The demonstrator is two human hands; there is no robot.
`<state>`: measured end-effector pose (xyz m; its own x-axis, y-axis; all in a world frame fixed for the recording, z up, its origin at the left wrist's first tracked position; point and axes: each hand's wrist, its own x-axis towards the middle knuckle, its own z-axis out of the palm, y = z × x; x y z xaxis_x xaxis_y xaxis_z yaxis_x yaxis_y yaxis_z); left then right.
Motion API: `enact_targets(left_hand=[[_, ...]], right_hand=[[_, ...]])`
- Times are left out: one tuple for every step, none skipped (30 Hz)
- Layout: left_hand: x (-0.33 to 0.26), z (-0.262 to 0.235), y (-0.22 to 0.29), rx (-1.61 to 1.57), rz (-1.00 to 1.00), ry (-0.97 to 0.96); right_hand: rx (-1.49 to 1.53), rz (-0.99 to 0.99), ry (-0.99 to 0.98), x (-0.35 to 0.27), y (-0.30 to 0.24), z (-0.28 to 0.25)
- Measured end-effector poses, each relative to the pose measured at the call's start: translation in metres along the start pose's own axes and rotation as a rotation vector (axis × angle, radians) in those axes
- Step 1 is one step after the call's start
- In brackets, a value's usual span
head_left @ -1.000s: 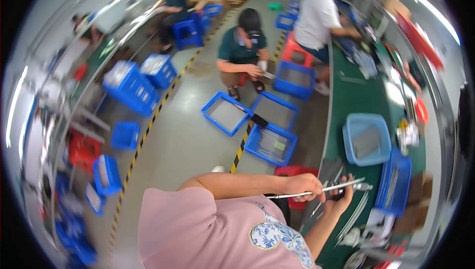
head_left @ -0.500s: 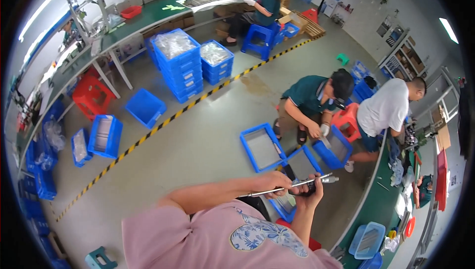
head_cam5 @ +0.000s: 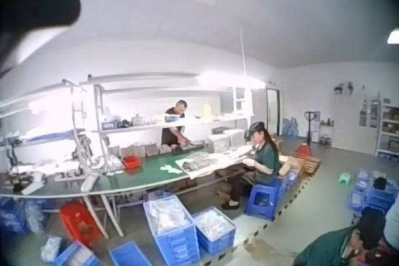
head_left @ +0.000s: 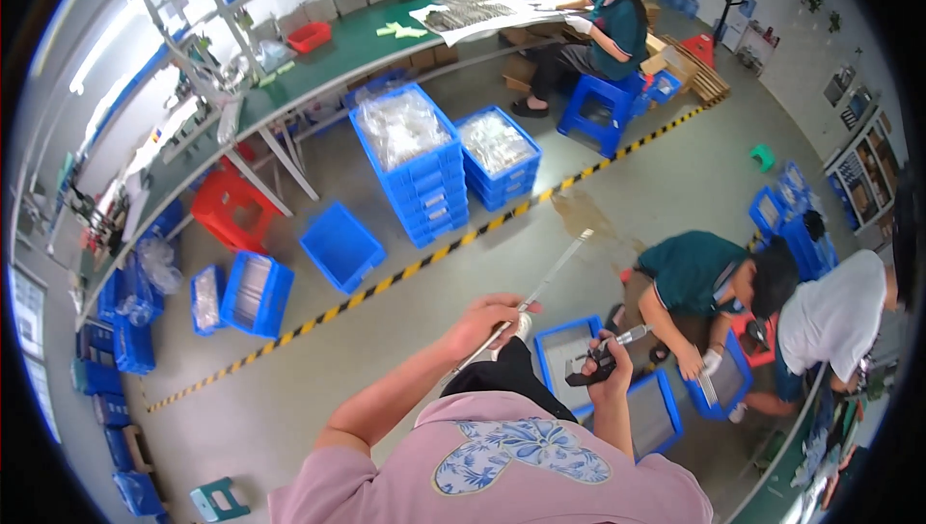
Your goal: Using a digital micrometer to measure the diameter and length of thin metal rods in a manufacturing facility.
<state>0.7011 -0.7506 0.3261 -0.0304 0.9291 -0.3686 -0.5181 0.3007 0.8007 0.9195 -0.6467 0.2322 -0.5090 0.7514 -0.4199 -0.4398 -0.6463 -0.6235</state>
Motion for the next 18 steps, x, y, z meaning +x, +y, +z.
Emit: enact_targets(left_hand=[[0.015,-0.016,0.01,-0.02,0.044,0.124],[0.032,-0.031,0.018,-0.04,0.087,0.244],[0.047,-0.052,0.023,-0.001,0.13,0.301],[0.056,-0.063,0.036,0.015,0.108,0.314],[0.063,-0.073,0.049,0.04,0.117,0.464],[0.075,-0.079,0.056,0.045,0.137,0.612],[0.089,-0.086,0.065,0.071,0.144,0.688],[0.105,-0.098,0.076,0.094,0.149,0.763],[0.119,-0.108,0.086,0.118,0.196,0.826],[0.137,-0.124,0.097,0.143,0.245,0.884],[0.157,-0.143,0.104,0.212,0.291,0.937],[0.181,-0.166,0.114,0.285,0.341,0.984],[0.201,-0.191,0.127,0.344,0.34,0.989],[0.219,-0.219,0.143,0.403,0.342,1.004],[0.238,-0.249,0.159,0.555,0.347,1.059],[0.259,-0.276,0.175,0.707,0.345,1.11],[0.283,-0.301,0.194,0.687,0.393,1.149],[0.308,-0.326,0.215,0.665,0.448,1.192]], right_hand=[[0.006,0.019,0.05,0.018,-0.004,0.007],[0.027,0.035,0.072,0.043,-0.007,0.001],[0.021,0.014,0.121,0.063,-0.016,0.011],[0.002,0.001,0.176,0.076,-0.027,0.021],[0.019,0.018,0.19,0.091,-0.03,0.036],[-0.037,-0.04,0.169,0.108,-0.043,0.047],[-0.101,-0.096,0.147,0.125,-0.059,0.054],[-0.121,-0.084,0.157,0.142,-0.074,0.062],[-0.107,-0.107,0.156,0.155,-0.086,0.071],[-0.094,-0.136,0.155,0.17,-0.095,0.08],[-0.135,-0.156,0.167,0.183,-0.104,0.085],[-0.151,-0.156,0.174,0.198,-0.112,0.089],[-0.135,-0.178,0.187,0.212,-0.118,0.091],[-0.12,-0.194,0.188,0.227,-0.122,0.094],[-0.125,-0.198,0.221,0.241,-0.126,0.099],[-0.09,-0.207,0.232,0.256,-0.129,0.105],[-0.119,-0.215,0.267,0.27,-0.135,0.112],[-0.147,-0.227,0.295,0.287,-0.14,0.12]])
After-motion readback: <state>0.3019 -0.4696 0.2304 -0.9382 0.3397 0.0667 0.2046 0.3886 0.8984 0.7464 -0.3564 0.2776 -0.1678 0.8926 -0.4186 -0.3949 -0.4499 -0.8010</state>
